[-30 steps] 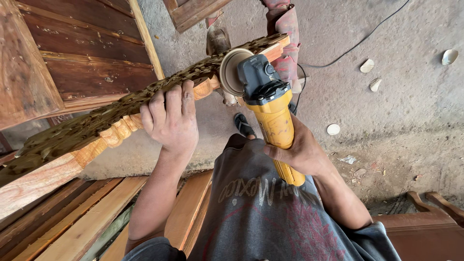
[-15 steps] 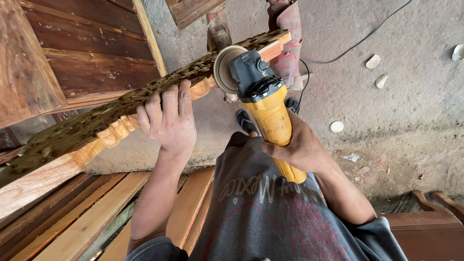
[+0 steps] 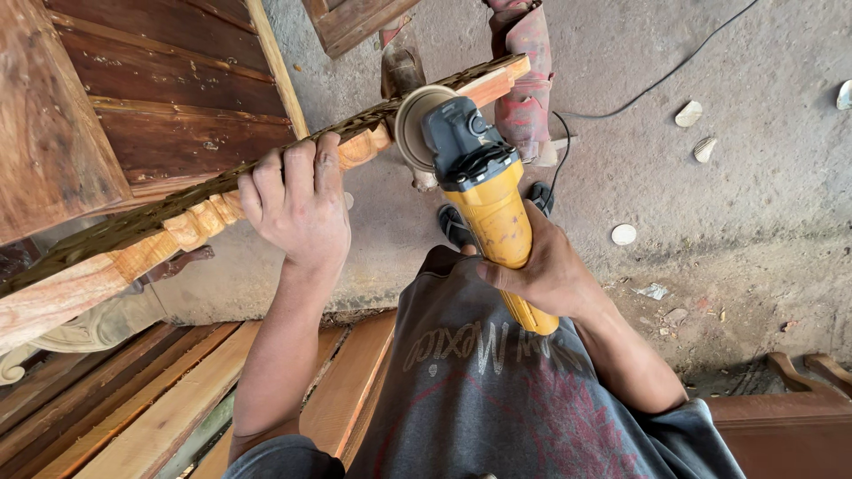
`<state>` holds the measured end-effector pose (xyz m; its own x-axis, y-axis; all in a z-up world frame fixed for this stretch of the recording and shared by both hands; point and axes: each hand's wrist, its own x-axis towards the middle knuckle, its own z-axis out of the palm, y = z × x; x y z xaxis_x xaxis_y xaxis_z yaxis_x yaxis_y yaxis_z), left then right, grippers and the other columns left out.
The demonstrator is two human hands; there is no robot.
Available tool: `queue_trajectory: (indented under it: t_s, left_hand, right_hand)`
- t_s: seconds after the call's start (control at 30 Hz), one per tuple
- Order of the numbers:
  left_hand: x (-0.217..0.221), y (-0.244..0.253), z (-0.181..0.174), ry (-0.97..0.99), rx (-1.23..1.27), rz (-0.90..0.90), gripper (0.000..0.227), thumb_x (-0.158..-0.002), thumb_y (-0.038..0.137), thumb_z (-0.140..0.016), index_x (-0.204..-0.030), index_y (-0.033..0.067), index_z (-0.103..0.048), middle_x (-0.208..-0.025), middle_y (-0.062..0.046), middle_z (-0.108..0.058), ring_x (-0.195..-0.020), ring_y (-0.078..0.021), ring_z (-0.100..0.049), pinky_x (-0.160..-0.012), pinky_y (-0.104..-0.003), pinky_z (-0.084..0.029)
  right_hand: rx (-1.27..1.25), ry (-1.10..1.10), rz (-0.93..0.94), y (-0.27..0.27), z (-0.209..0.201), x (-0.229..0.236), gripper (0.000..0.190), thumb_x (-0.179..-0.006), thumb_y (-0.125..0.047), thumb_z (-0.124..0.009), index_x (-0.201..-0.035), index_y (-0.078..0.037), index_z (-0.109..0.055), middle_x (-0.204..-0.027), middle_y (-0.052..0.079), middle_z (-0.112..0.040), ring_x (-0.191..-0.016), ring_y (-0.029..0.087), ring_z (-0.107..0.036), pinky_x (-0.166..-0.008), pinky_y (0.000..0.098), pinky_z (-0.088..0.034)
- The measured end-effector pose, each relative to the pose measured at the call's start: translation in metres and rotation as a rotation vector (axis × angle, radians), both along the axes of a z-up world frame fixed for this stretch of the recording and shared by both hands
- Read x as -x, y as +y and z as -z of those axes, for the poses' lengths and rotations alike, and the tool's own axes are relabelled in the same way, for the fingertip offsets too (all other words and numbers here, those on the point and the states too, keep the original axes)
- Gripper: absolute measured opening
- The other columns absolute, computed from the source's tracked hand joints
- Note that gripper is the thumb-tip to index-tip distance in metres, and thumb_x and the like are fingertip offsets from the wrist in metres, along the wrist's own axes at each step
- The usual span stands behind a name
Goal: The person sands the surface and edges of an ornate carved wooden panel and a rectangular wooden piece using a power sander.
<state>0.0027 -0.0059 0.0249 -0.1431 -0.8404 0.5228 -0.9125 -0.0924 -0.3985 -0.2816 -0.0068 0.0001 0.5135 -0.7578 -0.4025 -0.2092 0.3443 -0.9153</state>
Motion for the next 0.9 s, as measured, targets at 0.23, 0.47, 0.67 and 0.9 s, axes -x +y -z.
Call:
queue_trajectory:
  t_s: [0.23, 0.47, 0.67, 0.9]
  left_hand:
    - [-0.001, 0.000, -0.003, 0.008, -0.011, 0.014, 0.015, -0.099, 0.022, -0.064, -0.110, 0.0198, -0.075, -0.101, 0.004, -0.060, -0.102, -0.0197, -0.056, -0.095, -0.040, -0.045]
    - [0.000, 0.001, -0.002, 0.008, -0.021, 0.007, 0.016, -0.099, 0.021, -0.064, -0.110, 0.0196, -0.075, -0.102, 0.004, -0.060, -0.103, -0.0197, -0.057, -0.095, -0.040, -0.045]
    - [-0.002, -0.006, -0.002, -0.009, 0.024, 0.041, 0.012, -0.098, 0.021, -0.067, -0.108, 0.0197, -0.076, -0.099, 0.004, -0.059, -0.100, -0.0192, -0.056, -0.093, -0.039, -0.045]
    - [-0.036, -0.003, -0.039, -0.144, -0.400, -0.047, 0.067, -0.082, -0.001, -0.072, -0.145, 0.0210, -0.068, -0.108, -0.012, -0.066, -0.089, -0.0252, -0.064, -0.074, -0.038, -0.053]
  right_hand:
    - [-0.034, -0.189, -0.015, -0.009, 0.002, -0.005, 0.069, -0.077, -0.017, -0.083, -0.137, -0.001, -0.052, -0.111, 0.008, -0.071, -0.103, 0.018, -0.068, -0.093, 0.0344, -0.055]
    - [-0.024, 0.017, -0.038, -0.013, -0.002, -0.005, 0.071, -0.075, -0.022, -0.084, -0.136, -0.003, -0.055, -0.112, 0.009, -0.073, -0.104, 0.018, -0.069, -0.093, 0.0337, -0.054]
    - [0.049, -0.072, 0.046, -0.013, 0.007, 0.006, 0.073, -0.075, -0.019, -0.084, -0.137, 0.001, -0.052, -0.115, 0.008, -0.070, -0.107, 0.018, -0.067, -0.095, 0.0336, -0.053]
    - [0.003, -0.160, 0.137, -0.030, 0.015, 0.026, 0.056, -0.076, -0.015, -0.082, -0.125, 0.001, -0.058, -0.101, 0.006, -0.068, -0.090, 0.014, -0.066, -0.081, 0.0304, -0.057]
